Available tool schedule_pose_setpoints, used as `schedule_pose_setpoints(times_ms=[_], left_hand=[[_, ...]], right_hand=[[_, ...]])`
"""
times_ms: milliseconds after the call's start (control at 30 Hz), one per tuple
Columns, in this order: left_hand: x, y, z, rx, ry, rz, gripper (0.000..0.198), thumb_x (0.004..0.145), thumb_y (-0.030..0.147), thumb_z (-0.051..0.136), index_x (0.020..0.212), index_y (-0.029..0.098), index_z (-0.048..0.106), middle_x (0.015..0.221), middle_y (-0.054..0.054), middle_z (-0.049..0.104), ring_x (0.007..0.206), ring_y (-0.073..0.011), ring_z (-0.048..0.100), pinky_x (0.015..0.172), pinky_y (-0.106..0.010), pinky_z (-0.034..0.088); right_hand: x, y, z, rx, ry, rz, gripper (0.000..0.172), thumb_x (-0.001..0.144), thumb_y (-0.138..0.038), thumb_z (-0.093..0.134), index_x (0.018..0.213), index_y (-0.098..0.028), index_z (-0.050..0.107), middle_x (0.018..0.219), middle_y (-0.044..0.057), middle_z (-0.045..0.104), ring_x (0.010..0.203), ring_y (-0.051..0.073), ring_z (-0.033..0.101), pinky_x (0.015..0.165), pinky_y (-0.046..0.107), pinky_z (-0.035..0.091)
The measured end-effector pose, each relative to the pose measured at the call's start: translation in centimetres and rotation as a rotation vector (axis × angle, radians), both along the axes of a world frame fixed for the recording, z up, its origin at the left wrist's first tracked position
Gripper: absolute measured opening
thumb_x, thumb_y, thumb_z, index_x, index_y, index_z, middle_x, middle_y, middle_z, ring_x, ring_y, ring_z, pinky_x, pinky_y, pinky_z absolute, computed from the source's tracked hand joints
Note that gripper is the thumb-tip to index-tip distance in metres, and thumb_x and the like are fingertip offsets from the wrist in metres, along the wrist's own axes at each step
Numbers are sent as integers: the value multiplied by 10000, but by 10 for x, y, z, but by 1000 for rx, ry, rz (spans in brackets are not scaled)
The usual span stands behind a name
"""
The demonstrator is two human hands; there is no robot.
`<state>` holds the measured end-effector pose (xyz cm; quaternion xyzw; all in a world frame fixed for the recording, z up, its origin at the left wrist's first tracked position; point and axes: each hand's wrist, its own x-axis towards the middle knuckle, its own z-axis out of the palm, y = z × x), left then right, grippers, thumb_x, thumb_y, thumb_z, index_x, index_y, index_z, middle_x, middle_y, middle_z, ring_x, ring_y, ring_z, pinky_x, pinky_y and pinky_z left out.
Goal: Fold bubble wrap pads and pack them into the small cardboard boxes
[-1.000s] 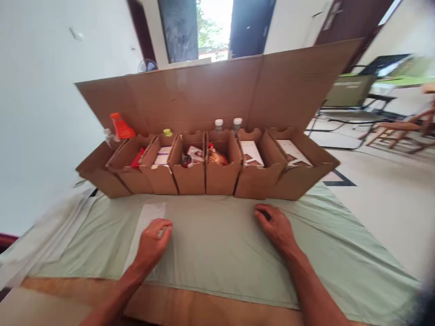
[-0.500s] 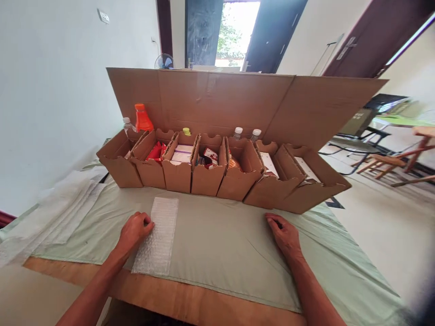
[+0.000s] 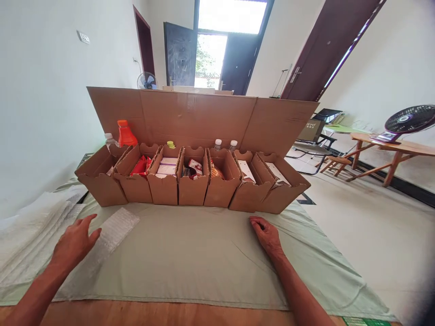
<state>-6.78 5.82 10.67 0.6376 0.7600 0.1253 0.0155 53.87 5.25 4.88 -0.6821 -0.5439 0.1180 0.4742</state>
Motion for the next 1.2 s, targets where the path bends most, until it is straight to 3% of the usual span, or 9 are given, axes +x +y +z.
schedule_pose_setpoints(times_ms=[67, 200, 300, 400, 533, 667, 900, 1200], left_hand=[[6, -6, -16, 81, 67, -33, 645, 872, 442, 337, 1322, 50, 581, 1282, -288, 629, 1131, -450, 612, 902, -571, 490], [38, -32, -60, 288, 69, -236, 564, 894, 445, 364, 1243, 102, 643, 1346, -253, 601, 1265, -417, 546, 1011, -556, 467], [59, -52, -87, 377, 9, -293, 486, 906, 461, 400, 1168, 153, 669, 1332, -211, 619, 1325, -394, 505, 1055, -547, 453], [69, -64, -102, 414, -29, -265, 445, 911, 471, 417, 1117, 176, 678, 1306, -198, 630, 1315, -391, 515, 1063, -556, 450], [72, -68, -106, 500, -32, -281, 370, 937, 425, 435, 1088, 182, 669, 1265, -208, 643, 1289, -393, 539, 1049, -566, 463], [72, -69, -106, 557, -32, -317, 324, 950, 379, 452, 1104, 176, 651, 1259, -216, 645, 1272, -396, 556, 1023, -580, 478], [73, -69, -109, 576, -30, -305, 291, 943, 349, 458, 1063, 184, 664, 1232, -202, 655, 1261, -392, 570, 1012, -564, 491], [71, -69, -107, 550, -27, -307, 307, 939, 360, 461, 1017, 169, 688, 1196, -197, 678, 1228, -388, 590, 1027, -560, 491]], right_hand=[[-6, -3, 7, 16, 13, -28, 367, 730, -556, 555, 714, -233, 726, 839, 109, 795, 810, 298, 736, 785, 449, 580], [-33, -13, 38, 59, 23, -37, 401, 826, -563, 504, 794, -218, 708, 792, 101, 776, 728, 258, 721, 722, 397, 579], [-65, -11, 75, 63, 8, 60, 392, 896, -515, 493, 1004, -203, 705, 896, 84, 779, 763, 220, 724, 752, 353, 576], [-94, 9, 112, 21, -37, 171, 467, 887, -422, 547, 1301, -215, 618, 852, 21, 763, 681, 180, 689, 709, 314, 561], [-113, 46, 136, -67, -116, 251, 600, 820, -271, 591, 1418, -250, 543, 690, -52, 710, 600, 166, 650, 649, 279, 516], [-118, 67, 134, -111, -177, 239, 459, 813, -227, 563, 1263, -267, 648, 623, -48, 687, 593, 185, 650, 628, 284, 497], [-121, 75, 128, -129, -221, 182, 250, 868, -243, 524, 1062, -269, 679, 697, -8, 743, 621, 201, 687, 626, 296, 502], [-129, 78, 133, -137, -246, 149, 209, 907, -213, 501, 1017, -253, 675, 691, -9, 746, 585, 175, 685, 621, 276, 500]])
